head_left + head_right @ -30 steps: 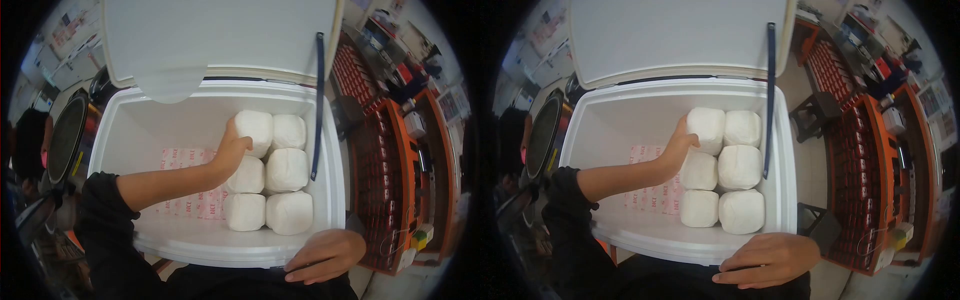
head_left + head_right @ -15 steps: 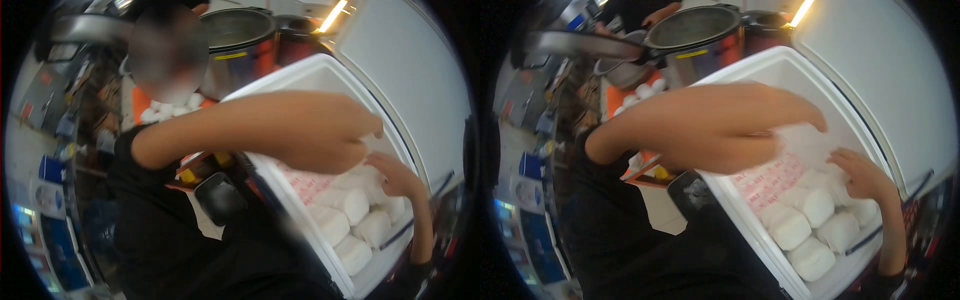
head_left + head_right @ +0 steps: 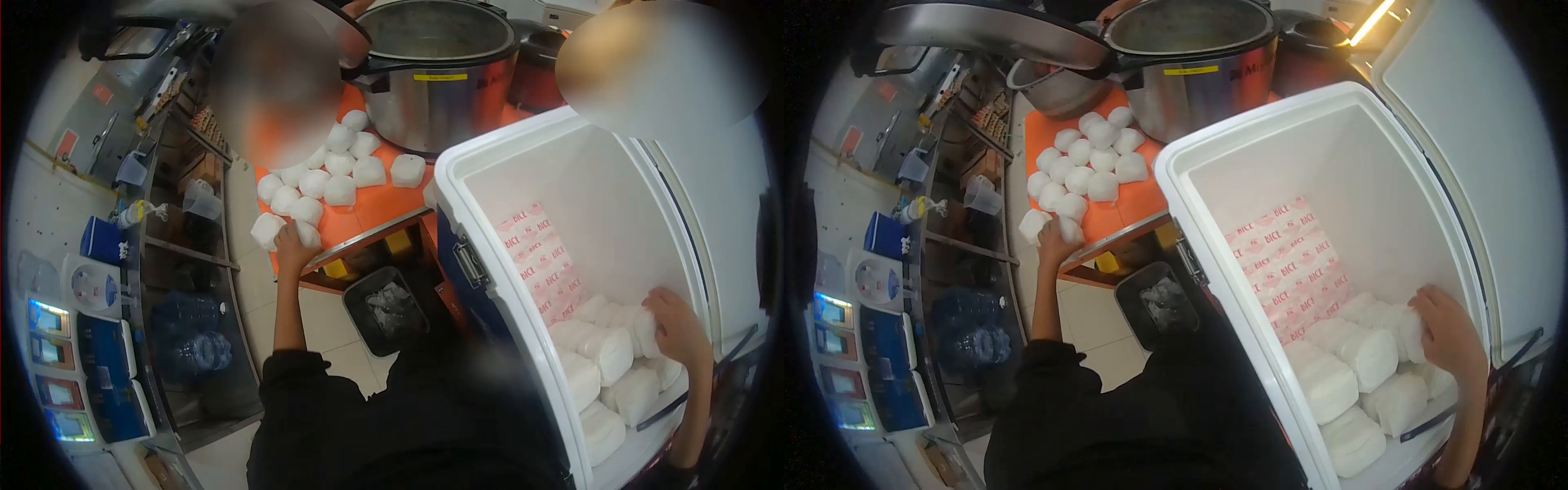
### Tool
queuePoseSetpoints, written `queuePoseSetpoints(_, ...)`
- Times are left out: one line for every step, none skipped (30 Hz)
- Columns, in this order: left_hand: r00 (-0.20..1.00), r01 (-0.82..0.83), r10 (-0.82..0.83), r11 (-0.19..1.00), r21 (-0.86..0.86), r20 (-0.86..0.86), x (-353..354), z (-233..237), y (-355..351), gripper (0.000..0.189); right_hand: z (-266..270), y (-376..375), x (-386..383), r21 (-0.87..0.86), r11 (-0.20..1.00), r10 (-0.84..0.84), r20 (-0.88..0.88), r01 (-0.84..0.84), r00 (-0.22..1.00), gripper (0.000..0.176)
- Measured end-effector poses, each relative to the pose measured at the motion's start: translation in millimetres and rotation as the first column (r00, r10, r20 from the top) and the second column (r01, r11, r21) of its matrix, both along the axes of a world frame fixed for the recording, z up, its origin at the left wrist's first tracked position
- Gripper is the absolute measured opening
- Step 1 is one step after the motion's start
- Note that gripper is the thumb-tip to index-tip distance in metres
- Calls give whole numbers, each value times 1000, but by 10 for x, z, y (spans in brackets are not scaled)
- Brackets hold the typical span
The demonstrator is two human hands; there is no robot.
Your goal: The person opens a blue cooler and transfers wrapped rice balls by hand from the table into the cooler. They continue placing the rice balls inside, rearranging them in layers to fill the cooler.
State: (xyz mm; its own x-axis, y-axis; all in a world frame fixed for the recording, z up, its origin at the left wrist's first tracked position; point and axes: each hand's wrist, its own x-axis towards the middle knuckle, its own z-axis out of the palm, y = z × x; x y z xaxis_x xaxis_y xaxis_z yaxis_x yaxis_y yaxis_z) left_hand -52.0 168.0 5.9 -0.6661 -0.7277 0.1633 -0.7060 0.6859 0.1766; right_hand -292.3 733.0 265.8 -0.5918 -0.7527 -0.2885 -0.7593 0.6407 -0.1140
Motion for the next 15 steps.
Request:
queuePoseSetpoints(1000, 19, -19, 1000, 8, 2, 3, -13, -24, 81, -1, 6, 10, 8, 1000, -19, 2, 19, 1000, 28)
queuePoseSetpoints(999, -47, 43, 991, 124, 32, 17, -10, -99, 82, -16, 30, 17, -4, 1000, 9, -70, -10, 998, 30)
queuePoseSetpoints(994, -95, 82, 967, 237, 67, -50, -29, -194, 83, -19, 93, 27, -8, 1000, 20, -148, -21, 989, 32)
queuePoseSetpoints(1000, 2, -3, 977, 213, 4, -56, -63, -254, 83, 4, 130, 54, 0, 1000, 22, -150, -22, 988, 35)
queuePoseSetpoints(993, 110, -99, 976, 187, -68, 13, -98, -303, 83, 43, 158, 93, 11, 1000, 13, -158, -11, 987, 38)
queuePoseSetpoints(997, 80, -74, 975, 206, -34, 57, -113, -355, 84, 78, 207, 138, -5, 1000, -13, -155, 12, 988, 40)
queuePoseSetpoints(989, 140, -129, 968, 208, -66, 137, -185, -488, 84, 128, 268, 195, -25, 999, -39, -151, 36, 988, 41)
queuePoseSetpoints(994, 111, -103, 966, 233, -47, 172, -26, -428, 83, 203, 339, 266, -20, 998, -66, -188, 64, 980, 41)
queuePoseSetpoints(997, 68, -78, 931, 360, 13, 167, 346, -288, 82, 254, 423, 375, -18, 996, -88, -223, 87, 971, 41)
queuePoseSetpoints(986, 47, 49, 837, 546, -160, 331, 243, -537, 68, 324, 524, 505, -8, 987, -156, -227, 158, 961, 41)
queuePoseSetpoints(958, 270, -133, 720, 640, -254, 342, 720, -353, 58, 403, 594, 621, -36, 979, -206, -214, 203, 955, 41)
queuePoseSetpoints(867, 324, 96, 637, 699, -490, 433, 1016, -59, 52, 461, 610, 754, -64, 970, -243, -202, 235, 949, 41)
queuePoseSetpoints(807, 416, 105, 597, 686, -581, 484, 1394, 179, 51, 526, 631, 864, -60, 961, -276, -202, 270, 940, 41)
queuePoseSetpoints(773, 524, 38, 522, 673, -633, 356, 1748, 495, 49, 592, 643, 985, -82, 946, -324, -179, 314, 929, 42)
queuePoseSetpoints(733, 622, -39, 443, 645, -679, 275, 2083, 785, 47, 648, 643, 1095, -99, 931, -362, -153, 350, 919, 42)
